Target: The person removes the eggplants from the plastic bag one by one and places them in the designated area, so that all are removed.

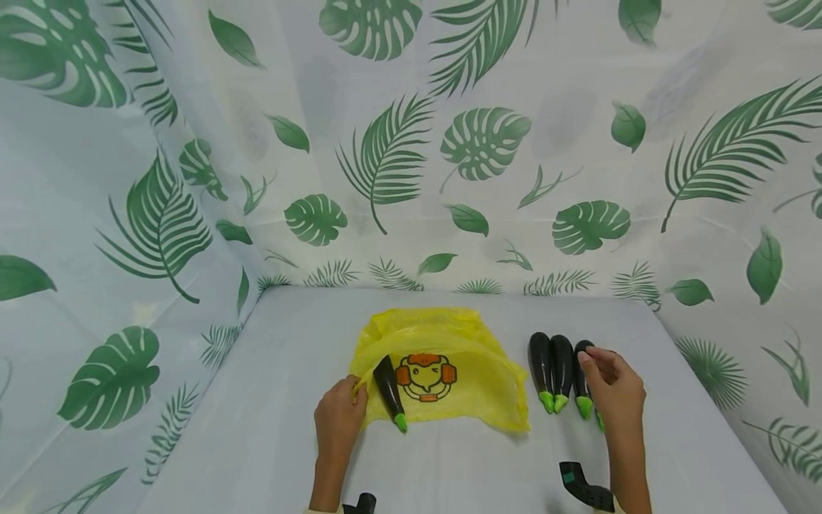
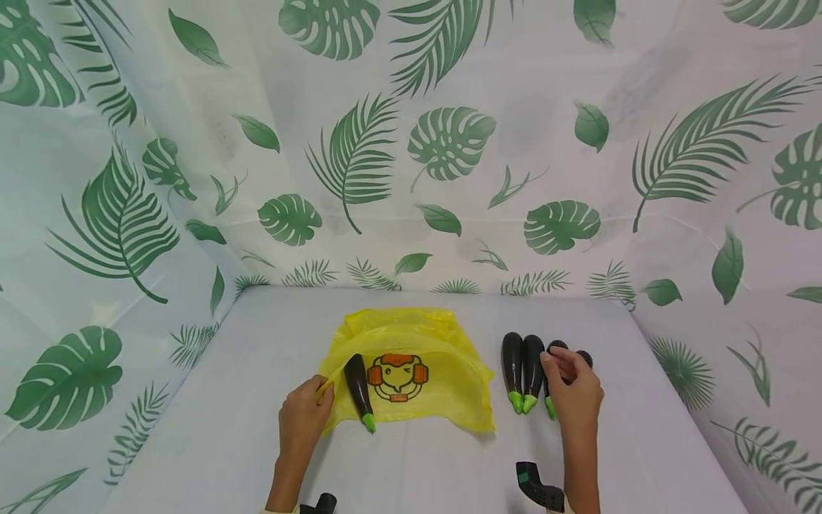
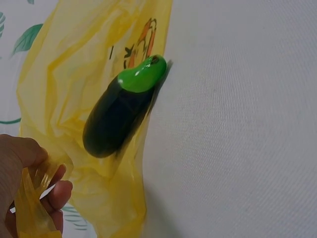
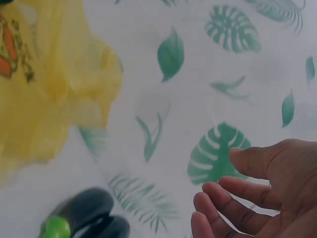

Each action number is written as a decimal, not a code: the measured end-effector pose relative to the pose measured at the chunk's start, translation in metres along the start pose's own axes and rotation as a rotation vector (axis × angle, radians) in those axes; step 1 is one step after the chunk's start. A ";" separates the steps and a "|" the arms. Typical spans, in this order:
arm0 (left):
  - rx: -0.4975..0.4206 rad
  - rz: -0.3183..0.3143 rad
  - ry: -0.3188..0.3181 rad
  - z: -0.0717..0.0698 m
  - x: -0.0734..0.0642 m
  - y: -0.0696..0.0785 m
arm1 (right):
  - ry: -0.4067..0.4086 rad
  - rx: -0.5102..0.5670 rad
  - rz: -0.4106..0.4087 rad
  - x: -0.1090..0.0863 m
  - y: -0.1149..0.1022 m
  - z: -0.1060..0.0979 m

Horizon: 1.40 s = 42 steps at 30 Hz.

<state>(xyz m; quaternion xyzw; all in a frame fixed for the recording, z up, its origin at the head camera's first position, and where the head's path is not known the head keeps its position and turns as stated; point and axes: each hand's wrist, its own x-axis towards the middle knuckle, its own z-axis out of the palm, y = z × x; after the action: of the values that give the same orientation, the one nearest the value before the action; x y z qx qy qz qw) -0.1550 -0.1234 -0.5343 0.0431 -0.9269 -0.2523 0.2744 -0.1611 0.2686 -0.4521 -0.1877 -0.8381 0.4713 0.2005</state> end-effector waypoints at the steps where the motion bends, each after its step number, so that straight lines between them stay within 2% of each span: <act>1: 0.003 0.000 0.002 0.000 0.000 0.000 | -0.010 0.004 -0.020 -0.003 -0.005 0.002; 5: 0.007 0.003 0.007 0.000 0.000 0.001 | -0.079 0.007 -0.096 -0.015 -0.025 0.008; 11: 0.001 0.007 0.009 0.000 0.000 0.001 | -0.255 0.009 -0.218 -0.034 -0.047 0.017; 15: -0.008 0.000 0.007 0.000 -0.002 0.001 | -0.411 0.011 -0.261 -0.045 -0.058 0.027; 19: -0.015 0.004 0.005 0.000 -0.004 0.003 | -0.584 0.021 -0.257 -0.055 -0.063 0.041; 22: -0.013 0.003 0.003 -0.001 -0.004 0.003 | -0.731 0.020 -0.275 -0.062 -0.063 0.053; 25: -0.010 -0.004 -0.005 -0.001 -0.004 0.003 | -0.870 0.015 -0.328 -0.069 -0.060 0.064; 28: -0.009 -0.006 -0.013 -0.001 -0.004 0.004 | -0.968 0.025 -0.359 -0.075 -0.058 0.074; 33: -0.003 0.012 -0.006 0.001 -0.002 0.004 | -1.019 0.051 -0.338 -0.083 -0.053 0.094; 42: -0.001 0.031 0.020 0.001 0.000 0.005 | -0.959 -0.007 -0.249 -0.100 -0.045 0.127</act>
<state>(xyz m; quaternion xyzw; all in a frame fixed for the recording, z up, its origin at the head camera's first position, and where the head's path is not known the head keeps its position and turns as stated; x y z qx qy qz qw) -0.1552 -0.1190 -0.5326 0.0311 -0.9245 -0.2482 0.2876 -0.1469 0.1055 -0.4895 0.1513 -0.8536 0.4742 -0.1536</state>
